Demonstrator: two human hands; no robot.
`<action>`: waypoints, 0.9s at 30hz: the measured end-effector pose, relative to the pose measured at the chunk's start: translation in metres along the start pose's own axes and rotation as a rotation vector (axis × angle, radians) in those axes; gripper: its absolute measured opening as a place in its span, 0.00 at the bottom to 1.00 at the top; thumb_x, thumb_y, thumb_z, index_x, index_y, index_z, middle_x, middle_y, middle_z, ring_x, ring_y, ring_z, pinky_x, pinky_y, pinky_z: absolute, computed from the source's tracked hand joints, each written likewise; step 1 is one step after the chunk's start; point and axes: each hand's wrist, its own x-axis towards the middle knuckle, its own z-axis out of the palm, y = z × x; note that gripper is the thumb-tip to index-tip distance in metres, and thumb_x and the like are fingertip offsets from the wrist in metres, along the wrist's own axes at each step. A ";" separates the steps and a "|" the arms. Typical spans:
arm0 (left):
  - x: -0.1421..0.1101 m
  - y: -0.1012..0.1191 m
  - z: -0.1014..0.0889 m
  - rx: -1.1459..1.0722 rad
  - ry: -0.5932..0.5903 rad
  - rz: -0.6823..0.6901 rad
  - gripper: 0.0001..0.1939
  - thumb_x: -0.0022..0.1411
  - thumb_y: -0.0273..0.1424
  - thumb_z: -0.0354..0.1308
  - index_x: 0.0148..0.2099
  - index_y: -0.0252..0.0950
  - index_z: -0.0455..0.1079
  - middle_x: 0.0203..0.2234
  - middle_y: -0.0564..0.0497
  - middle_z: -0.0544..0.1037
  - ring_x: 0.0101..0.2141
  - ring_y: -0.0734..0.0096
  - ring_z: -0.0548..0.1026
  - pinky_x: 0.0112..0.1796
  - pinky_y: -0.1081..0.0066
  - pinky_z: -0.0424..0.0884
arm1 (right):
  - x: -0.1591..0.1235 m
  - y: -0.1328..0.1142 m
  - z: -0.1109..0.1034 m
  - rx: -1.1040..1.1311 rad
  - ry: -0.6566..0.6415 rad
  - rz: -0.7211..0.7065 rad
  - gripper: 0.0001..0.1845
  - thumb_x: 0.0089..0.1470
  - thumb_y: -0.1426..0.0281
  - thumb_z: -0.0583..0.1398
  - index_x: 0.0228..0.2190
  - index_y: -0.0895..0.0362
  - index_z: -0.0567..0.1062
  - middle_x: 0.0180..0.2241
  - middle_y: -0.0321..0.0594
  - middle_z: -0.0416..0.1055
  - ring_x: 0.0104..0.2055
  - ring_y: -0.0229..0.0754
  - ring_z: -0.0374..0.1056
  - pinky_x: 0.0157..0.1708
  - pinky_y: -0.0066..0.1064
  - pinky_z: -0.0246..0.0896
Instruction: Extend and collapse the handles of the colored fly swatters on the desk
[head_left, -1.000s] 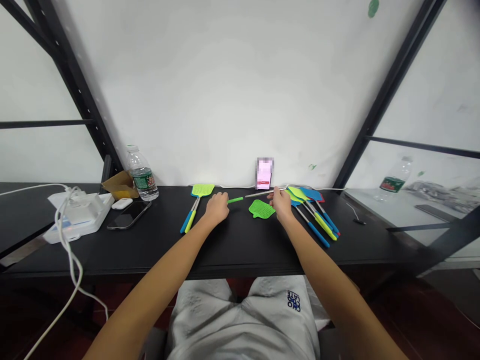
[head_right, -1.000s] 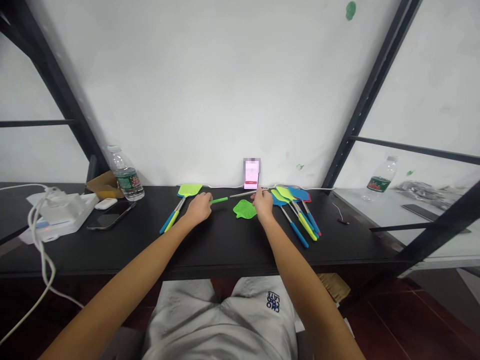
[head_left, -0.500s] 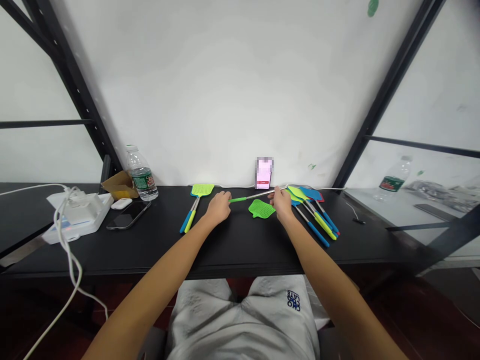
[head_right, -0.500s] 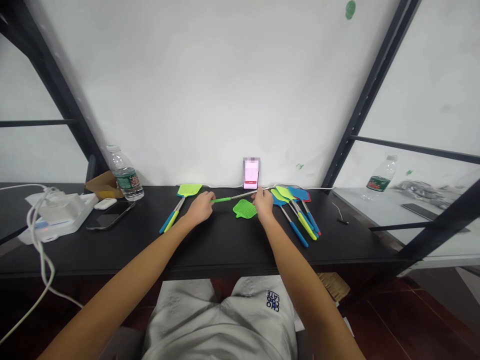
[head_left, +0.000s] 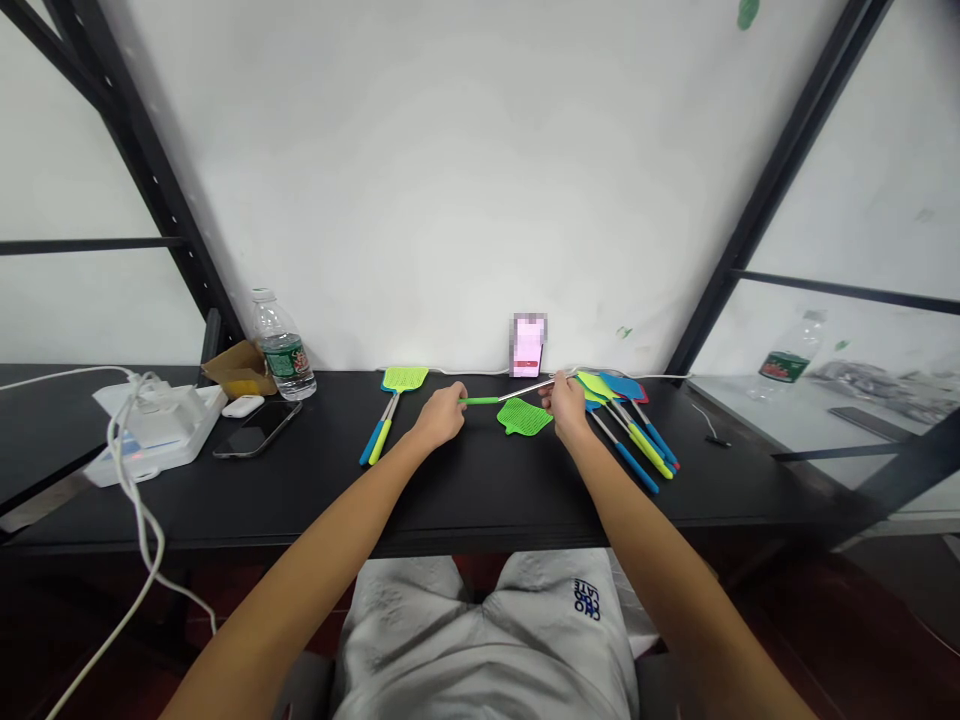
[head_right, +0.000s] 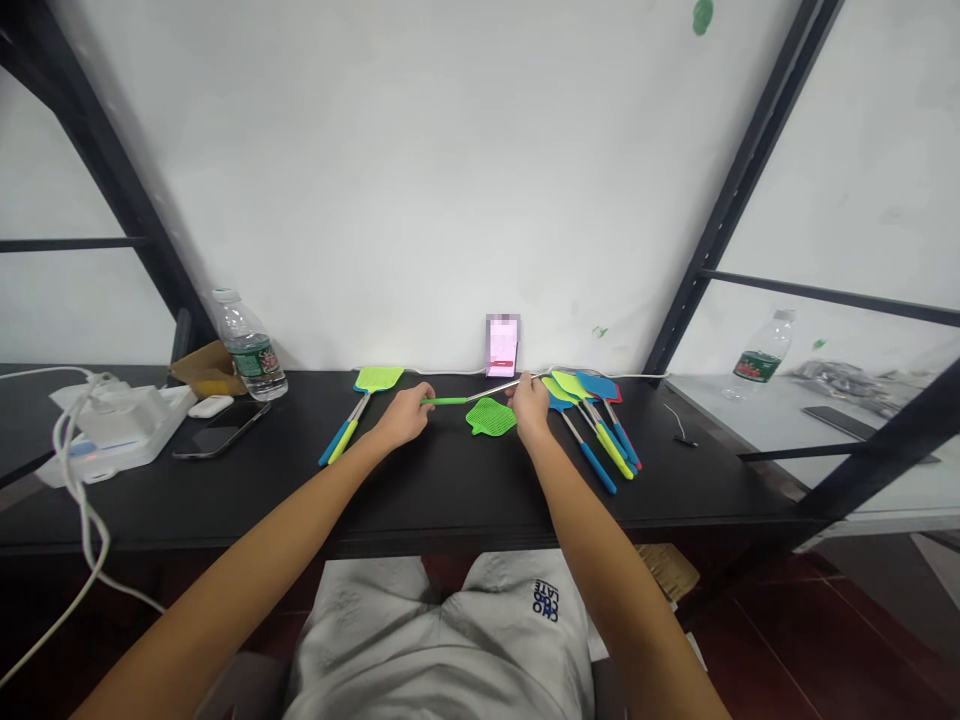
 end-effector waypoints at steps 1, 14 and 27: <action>0.000 0.000 -0.001 0.003 0.003 0.008 0.08 0.62 0.24 0.51 0.42 0.39 0.67 0.36 0.48 0.77 0.38 0.65 0.74 0.38 0.69 0.66 | 0.000 -0.001 0.000 0.007 0.025 0.001 0.16 0.60 0.58 0.54 0.27 0.55 0.64 0.16 0.32 0.67 0.13 0.32 0.58 0.12 0.24 0.48; -0.003 0.002 0.000 -0.075 -0.032 0.195 0.10 0.65 0.33 0.51 0.43 0.39 0.72 0.37 0.48 0.78 0.39 0.65 0.74 0.41 0.69 0.68 | -0.003 -0.009 0.000 0.121 0.002 0.134 0.17 0.62 0.61 0.52 0.24 0.55 0.61 0.15 0.33 0.65 0.12 0.31 0.54 0.11 0.22 0.43; -0.007 0.010 -0.002 -0.187 -0.104 0.297 0.14 0.67 0.33 0.45 0.37 0.37 0.71 0.30 0.50 0.77 0.33 0.69 0.72 0.38 0.71 0.67 | -0.005 -0.015 -0.003 0.235 -0.033 0.187 0.16 0.63 0.60 0.52 0.27 0.56 0.65 0.16 0.31 0.63 0.13 0.30 0.53 0.11 0.21 0.42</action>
